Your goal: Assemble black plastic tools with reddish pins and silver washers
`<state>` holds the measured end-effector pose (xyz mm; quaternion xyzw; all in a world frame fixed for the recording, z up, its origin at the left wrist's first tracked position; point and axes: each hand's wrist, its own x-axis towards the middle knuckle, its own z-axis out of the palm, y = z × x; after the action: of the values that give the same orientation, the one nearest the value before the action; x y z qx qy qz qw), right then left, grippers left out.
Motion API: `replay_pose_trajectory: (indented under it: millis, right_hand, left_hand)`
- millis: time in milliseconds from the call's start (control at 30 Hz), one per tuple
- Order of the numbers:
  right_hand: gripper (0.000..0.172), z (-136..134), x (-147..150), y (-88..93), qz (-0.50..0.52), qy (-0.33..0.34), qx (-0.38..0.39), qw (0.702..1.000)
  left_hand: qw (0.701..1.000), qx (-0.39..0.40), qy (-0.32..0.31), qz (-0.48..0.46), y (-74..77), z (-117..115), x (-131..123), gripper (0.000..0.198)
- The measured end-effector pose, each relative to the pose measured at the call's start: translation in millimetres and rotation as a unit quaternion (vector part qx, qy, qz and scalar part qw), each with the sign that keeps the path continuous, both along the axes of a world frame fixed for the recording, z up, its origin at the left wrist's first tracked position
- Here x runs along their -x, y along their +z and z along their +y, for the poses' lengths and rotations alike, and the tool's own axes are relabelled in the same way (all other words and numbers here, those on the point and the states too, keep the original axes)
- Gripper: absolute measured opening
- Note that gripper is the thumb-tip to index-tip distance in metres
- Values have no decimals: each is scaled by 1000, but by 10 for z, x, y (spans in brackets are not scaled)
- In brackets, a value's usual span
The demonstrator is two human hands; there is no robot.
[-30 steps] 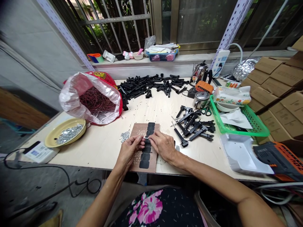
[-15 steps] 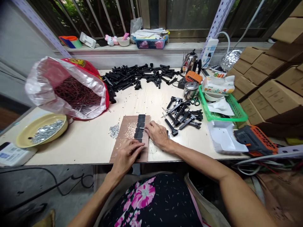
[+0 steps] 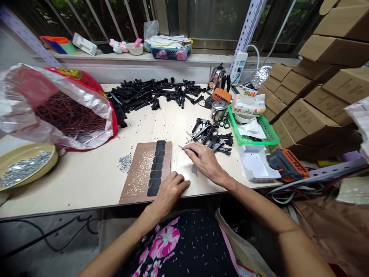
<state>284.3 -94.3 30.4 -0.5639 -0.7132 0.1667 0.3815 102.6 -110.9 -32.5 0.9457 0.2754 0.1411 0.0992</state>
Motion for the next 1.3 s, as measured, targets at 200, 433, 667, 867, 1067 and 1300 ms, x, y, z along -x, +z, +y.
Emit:
replay_pose_trajectory:
  millis: [200, 433, 667, 867, 1067, 1300]
  right_hand:
    - [25, -116, -26, -8, -24, -19, -55, 998]
    - [27, -109, 234, -47, -126, 41, -78, 988]
    - [25, 11, 543, -17, -217, 65, -68, 972]
    - [23, 70, 638, -2, -251, 59, -71, 964]
    - [21, 86, 745, 5, -279, 58, -79, 955]
    - [22, 118, 845, -40, -262, 47, -81, 960]
  left_hand:
    - [982, 120, 52, -135, 54, 32, 30, 19]
    - [571, 577, 259, -523, 270, 323, 374, 26]
    - [502, 584, 246, -589, 370, 329, 436, 30]
    - [517, 555, 264, -596, 356, 344, 491, 31]
    - [517, 540, 269, -607, 343, 365, 521, 31]
    - [501, 531, 282, -622, 363, 382, 535, 32]
